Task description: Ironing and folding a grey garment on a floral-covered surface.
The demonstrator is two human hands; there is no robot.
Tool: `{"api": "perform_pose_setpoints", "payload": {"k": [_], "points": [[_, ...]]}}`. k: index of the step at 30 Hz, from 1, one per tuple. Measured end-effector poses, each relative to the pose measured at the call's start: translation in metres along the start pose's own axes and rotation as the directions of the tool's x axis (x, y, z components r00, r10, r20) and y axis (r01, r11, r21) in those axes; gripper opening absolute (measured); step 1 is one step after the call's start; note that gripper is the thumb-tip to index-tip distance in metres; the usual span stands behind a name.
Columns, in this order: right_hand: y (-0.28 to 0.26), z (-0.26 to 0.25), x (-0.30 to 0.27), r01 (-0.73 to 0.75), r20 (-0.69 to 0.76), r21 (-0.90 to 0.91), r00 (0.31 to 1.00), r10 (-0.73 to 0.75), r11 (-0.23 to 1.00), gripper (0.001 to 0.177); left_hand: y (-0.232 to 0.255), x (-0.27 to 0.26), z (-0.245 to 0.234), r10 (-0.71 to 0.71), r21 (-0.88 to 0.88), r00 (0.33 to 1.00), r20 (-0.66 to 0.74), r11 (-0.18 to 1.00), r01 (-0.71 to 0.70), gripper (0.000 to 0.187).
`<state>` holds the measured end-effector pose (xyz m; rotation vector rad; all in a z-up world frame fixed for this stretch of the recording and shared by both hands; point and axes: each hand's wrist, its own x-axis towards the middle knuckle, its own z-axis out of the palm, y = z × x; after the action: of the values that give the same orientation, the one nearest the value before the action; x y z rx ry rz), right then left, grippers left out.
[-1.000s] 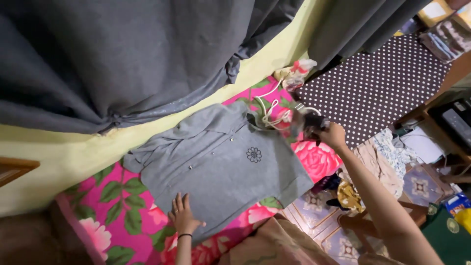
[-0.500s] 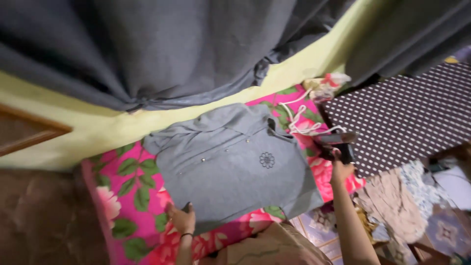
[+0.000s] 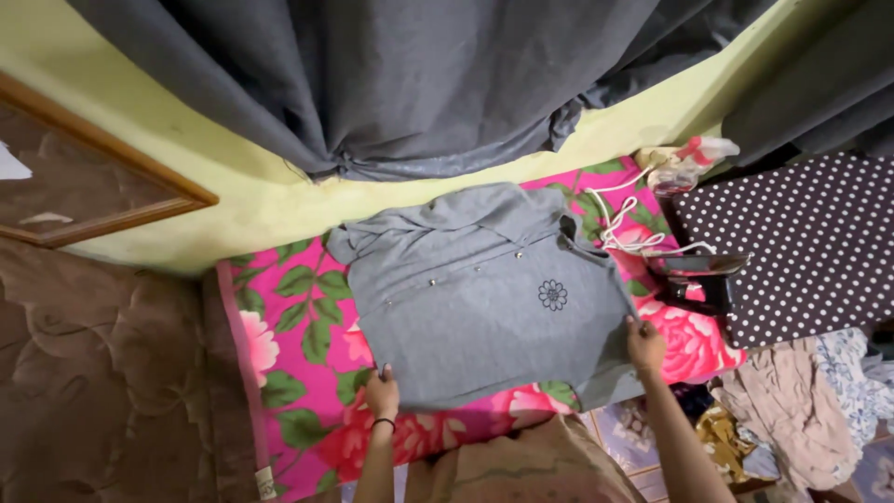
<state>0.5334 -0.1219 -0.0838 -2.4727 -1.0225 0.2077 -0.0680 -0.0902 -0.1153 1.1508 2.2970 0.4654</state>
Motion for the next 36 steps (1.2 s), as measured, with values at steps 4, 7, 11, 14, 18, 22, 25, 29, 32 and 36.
{"api": "perform_pose_setpoints", "payload": {"k": [4, 7, 11, 14, 18, 22, 25, 29, 32, 36], "points": [[-0.006, -0.050, -0.016, -0.109, 0.069, 0.208, 0.993, 0.097, 0.972, 0.052, 0.013, -0.013, -0.035, 0.062, -0.054, 0.998, -0.012, 0.997, -0.063, 0.044], [-0.004, -0.075, -0.043, -0.251, 0.102, 0.164, 0.966, 0.237, 0.954, 0.058, 0.003, -0.023, -0.058, 0.165, -0.064, 0.983, -0.083, 0.983, -0.171, 0.037], [0.027, -0.073, -0.083, -0.259, 0.050, 0.223, 0.966, 0.254, 0.940, 0.056, -0.035, -0.038, -0.066, 0.134, -0.045, 0.991, 0.022, 0.990, -0.132, 0.039], [0.051, -0.074, -0.121, -0.184, 0.027, 0.204, 0.983, 0.183, 0.961, 0.052, -0.077, -0.070, -0.073, 0.102, -0.080, 0.993, 0.063, 0.992, -0.097, 0.041], [0.064, -0.078, -0.150, -0.276, 0.082, 0.373, 0.961, 0.264, 0.886, 0.045, -0.083, -0.106, -0.092, 0.050, 0.005, 0.997, 0.059, 0.999, -0.050, 0.038], [0.087, -0.081, -0.161, -0.259, 0.114, 0.416, 0.966, 0.233, 0.871, 0.045, -0.111, -0.132, -0.081, 0.123, -0.086, 0.992, 0.019, 0.989, -0.121, 0.039], [0.113, -0.082, -0.173, -0.271, 0.151, 0.369, 0.961, 0.230, 0.889, 0.040, -0.125, -0.162, -0.083, 0.113, -0.147, 0.993, -0.012, 0.982, -0.114, 0.039], [0.164, -0.054, -0.176, -0.183, 0.253, 0.542, 0.966, 0.048, 0.820, 0.039, -0.131, -0.181, -0.091, 0.216, -0.064, 0.970, -0.115, 0.973, -0.224, 0.035], [0.162, -0.031, -0.158, -0.238, 0.377, 0.547, 0.926, 0.017, 0.802, 0.042, -0.133, -0.149, -0.072, 0.200, 0.016, 0.978, -0.052, 0.980, -0.200, 0.039], [0.132, -0.027, -0.146, -0.246, 0.454, 0.237, 0.883, 0.117, 0.940, 0.034, -0.117, -0.128, -0.074, 0.064, 0.201, 0.997, 0.035, 0.977, -0.070, 0.048]]}}
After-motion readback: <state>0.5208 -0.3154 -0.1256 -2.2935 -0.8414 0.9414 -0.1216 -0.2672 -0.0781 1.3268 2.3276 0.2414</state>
